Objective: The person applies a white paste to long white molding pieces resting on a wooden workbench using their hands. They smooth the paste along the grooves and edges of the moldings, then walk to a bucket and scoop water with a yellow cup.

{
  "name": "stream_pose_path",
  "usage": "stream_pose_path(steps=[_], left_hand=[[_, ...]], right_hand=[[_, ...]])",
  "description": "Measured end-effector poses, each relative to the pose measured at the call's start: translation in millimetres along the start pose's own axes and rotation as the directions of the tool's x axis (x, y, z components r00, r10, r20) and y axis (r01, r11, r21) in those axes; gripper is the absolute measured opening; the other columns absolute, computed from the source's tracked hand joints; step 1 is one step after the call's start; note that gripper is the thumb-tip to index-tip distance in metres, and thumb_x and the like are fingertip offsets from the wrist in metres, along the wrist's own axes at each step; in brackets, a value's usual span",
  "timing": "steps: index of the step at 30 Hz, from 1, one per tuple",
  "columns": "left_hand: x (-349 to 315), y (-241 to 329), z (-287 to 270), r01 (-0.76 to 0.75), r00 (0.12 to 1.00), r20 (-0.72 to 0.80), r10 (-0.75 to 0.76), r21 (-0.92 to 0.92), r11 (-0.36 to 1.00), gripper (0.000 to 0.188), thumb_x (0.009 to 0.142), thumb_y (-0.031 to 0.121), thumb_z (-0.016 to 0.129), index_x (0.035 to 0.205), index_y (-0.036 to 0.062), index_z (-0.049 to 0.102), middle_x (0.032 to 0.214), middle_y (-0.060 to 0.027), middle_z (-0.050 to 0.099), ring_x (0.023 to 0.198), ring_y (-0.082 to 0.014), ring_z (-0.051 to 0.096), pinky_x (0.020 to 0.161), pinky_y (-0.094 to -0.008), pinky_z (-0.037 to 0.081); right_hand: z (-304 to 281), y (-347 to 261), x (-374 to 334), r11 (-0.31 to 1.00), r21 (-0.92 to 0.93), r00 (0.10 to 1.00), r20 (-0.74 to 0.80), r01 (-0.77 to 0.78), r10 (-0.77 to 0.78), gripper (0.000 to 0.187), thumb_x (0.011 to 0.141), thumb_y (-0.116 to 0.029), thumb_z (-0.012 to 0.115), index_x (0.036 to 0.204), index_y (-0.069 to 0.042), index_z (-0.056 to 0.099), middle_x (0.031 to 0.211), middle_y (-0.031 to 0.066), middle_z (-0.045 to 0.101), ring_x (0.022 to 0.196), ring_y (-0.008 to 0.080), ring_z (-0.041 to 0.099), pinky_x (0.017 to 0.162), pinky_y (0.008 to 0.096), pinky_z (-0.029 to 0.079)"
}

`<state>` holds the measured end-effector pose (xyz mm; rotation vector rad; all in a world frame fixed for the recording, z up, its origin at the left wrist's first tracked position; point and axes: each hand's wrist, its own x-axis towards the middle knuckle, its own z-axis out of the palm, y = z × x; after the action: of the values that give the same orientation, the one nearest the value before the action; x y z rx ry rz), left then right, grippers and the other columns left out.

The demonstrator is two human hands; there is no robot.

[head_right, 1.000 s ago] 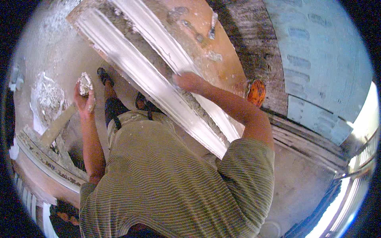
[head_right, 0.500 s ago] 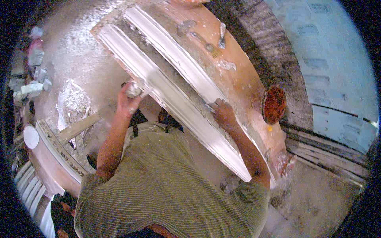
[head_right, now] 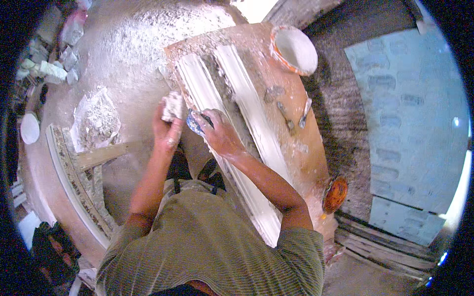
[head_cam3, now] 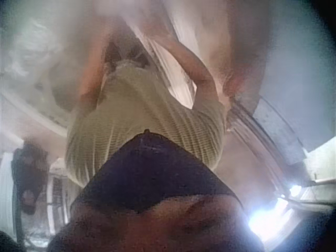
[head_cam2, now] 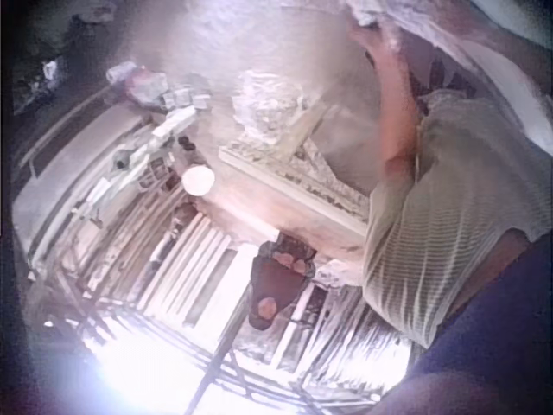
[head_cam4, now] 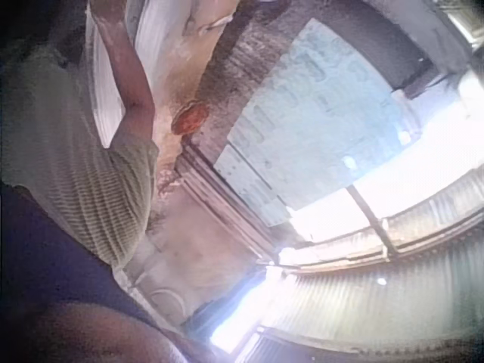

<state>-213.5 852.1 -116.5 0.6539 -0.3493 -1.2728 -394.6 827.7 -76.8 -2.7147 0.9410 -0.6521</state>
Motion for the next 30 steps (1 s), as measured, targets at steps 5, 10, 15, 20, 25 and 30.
stream_pose_path(steps=[5, 10, 15, 20, 25, 30], left_hand=[[63, 76, -59, 0.091, 0.990, -0.040, -0.138, -0.573, 0.814, 0.045, 0.089, 0.026, 0.057, 0.128, 0.0053, 0.047, 0.127, -0.0169, 0.052, 0.115, -0.0311, 0.053, 0.099, -0.0416, 0.046], [82, 107, -125, 0.149, 0.988, 0.102, -0.112, -0.530, 0.835, 0.048, 0.087, 0.022, 0.060, 0.130, 0.0097, 0.044, 0.128, -0.0167, 0.050, 0.113, -0.0323, 0.054, 0.091, -0.0427, 0.052], [65, 113, -155, 0.112, 0.963, -0.176, -0.206, -0.434, 0.894, 0.054, 0.085, 0.016, 0.060, 0.135, 0.0121, 0.040, 0.125, -0.0155, 0.052, 0.104, -0.0289, 0.057, 0.072, -0.0395, 0.058], [39, 107, -146, 0.123, 0.972, -0.109, -0.210, -0.528, 0.840, 0.044, 0.083, 0.007, 0.058, 0.124, 0.0130, 0.043, 0.114, -0.0155, 0.054, 0.099, -0.0309, 0.060, 0.065, -0.0369, 0.060], [1, 93, -131, 0.109, 0.960, -0.178, -0.214, -0.469, 0.877, 0.043, 0.086, 0.009, 0.057, 0.126, 0.0092, 0.043, 0.117, -0.0147, 0.054, 0.102, -0.0290, 0.059, 0.073, -0.0363, 0.059], [-54, 52, -116, -0.012, 0.962, -0.270, -0.046, -0.210, 0.978, 0.047, 0.089, 0.011, 0.059, 0.132, 0.0021, 0.042, 0.122, -0.0103, 0.054, 0.105, -0.0221, 0.056, 0.088, -0.0328, 0.052]], right_hand=[[58, 59, 109, 0.930, 0.009, 0.907, 0.229, -0.366, 0.355, 0.036, 0.092, -0.035, 0.052, 0.110, -0.006, 0.062, 0.109, 0.0185, 0.057, 0.102, 0.0349, 0.056, 0.089, 0.0453, 0.044], [112, 103, 204, 0.952, -0.189, 0.902, 0.318, -0.242, 0.293, 0.032, 0.091, -0.032, 0.054, 0.103, -0.004, 0.064, 0.108, 0.0194, 0.058, 0.100, 0.0356, 0.057, 0.085, 0.0453, 0.047], [139, 123, 223, 0.973, -0.216, 0.869, 0.461, -0.086, 0.180, 0.020, 0.082, -0.018, 0.059, 0.093, -0.001, 0.064, 0.096, 0.0201, 0.060, 0.091, 0.0362, 0.061, 0.079, 0.0471, 0.049], [132, 117, 216, 0.972, -0.231, 0.840, 0.536, 0.048, 0.086, 0.014, 0.079, -0.009, 0.054, 0.078, 0.002, 0.063, 0.087, 0.0219, 0.062, 0.081, 0.0379, 0.064, 0.073, 0.0463, 0.051], [106, 90, 151, 0.974, -0.225, 0.776, 0.608, -0.034, 0.168, 0.016, 0.084, -0.011, 0.052, 0.085, 0.005, 0.057, 0.083, 0.0261, 0.061, 0.081, 0.0412, 0.063, 0.073, 0.0497, 0.049], [84, 53, 34, 0.968, -0.233, 0.846, 0.493, -0.098, 0.204, 0.015, 0.078, -0.007, 0.054, 0.075, 0.004, 0.063, 0.086, 0.0246, 0.061, 0.078, 0.0378, 0.065, 0.069, 0.0449, 0.054]])
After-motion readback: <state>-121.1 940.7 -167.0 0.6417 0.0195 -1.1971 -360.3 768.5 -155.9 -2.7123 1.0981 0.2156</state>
